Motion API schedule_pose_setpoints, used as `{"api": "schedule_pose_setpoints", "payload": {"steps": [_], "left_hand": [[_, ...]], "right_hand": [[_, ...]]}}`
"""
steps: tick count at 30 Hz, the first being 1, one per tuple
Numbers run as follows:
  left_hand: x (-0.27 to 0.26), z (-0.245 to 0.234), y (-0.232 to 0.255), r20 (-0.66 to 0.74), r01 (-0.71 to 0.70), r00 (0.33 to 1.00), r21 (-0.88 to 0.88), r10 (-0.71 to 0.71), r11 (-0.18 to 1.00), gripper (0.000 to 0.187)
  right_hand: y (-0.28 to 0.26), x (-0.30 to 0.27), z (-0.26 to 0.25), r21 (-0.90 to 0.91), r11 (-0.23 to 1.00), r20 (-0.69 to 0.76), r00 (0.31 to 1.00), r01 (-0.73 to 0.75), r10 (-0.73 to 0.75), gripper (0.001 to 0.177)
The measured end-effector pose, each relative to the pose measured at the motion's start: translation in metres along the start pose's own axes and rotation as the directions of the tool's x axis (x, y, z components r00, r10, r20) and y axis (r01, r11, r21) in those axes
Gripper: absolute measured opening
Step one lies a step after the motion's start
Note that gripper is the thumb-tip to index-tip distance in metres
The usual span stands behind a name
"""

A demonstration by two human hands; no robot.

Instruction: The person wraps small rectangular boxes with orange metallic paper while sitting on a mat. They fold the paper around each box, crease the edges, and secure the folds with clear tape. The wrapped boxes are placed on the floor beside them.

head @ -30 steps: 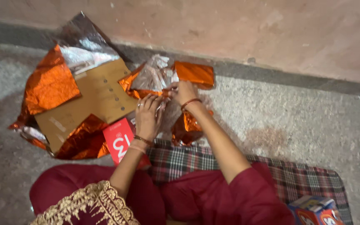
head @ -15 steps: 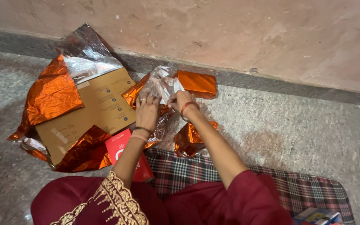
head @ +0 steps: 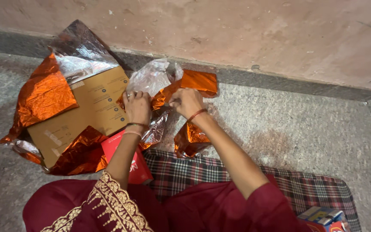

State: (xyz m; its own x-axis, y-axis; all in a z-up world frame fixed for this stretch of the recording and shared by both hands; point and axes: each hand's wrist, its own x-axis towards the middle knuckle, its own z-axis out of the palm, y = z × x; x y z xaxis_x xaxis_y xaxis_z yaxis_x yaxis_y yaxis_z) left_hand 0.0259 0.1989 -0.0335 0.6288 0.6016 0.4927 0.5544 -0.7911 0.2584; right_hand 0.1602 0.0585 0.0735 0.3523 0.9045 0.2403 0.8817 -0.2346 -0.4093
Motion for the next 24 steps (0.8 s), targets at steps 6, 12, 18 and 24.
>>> {"api": "schedule_pose_setpoints", "payload": {"steps": [6,12,18,24], "left_hand": [[0.001,0.016,-0.016,-0.044,0.018,0.999,0.037,-0.017,0.999,0.016],[-0.005,0.013,-0.058,0.021,0.152,0.988,0.097,-0.155,0.984,0.018],[-0.011,-0.036,-0.046,-0.230,0.085,0.967,-0.097,-0.106,0.992,0.040],[-0.029,-0.088,0.030,-0.121,-0.083,0.992,-0.552,0.019,0.829,0.037]], "right_hand": [[0.000,-0.003,-0.010,0.136,0.988,-0.043,0.996,-0.066,0.073,0.010],[0.039,-0.003,-0.040,0.294,0.928,-0.095,0.960,-0.227,0.265,0.012],[0.047,-0.034,-0.079,0.369,0.833,0.222,0.910,-0.412,0.351,0.017],[0.048,-0.076,-0.088,0.511,0.774,0.429,0.891,-0.375,0.149,0.020]]}}
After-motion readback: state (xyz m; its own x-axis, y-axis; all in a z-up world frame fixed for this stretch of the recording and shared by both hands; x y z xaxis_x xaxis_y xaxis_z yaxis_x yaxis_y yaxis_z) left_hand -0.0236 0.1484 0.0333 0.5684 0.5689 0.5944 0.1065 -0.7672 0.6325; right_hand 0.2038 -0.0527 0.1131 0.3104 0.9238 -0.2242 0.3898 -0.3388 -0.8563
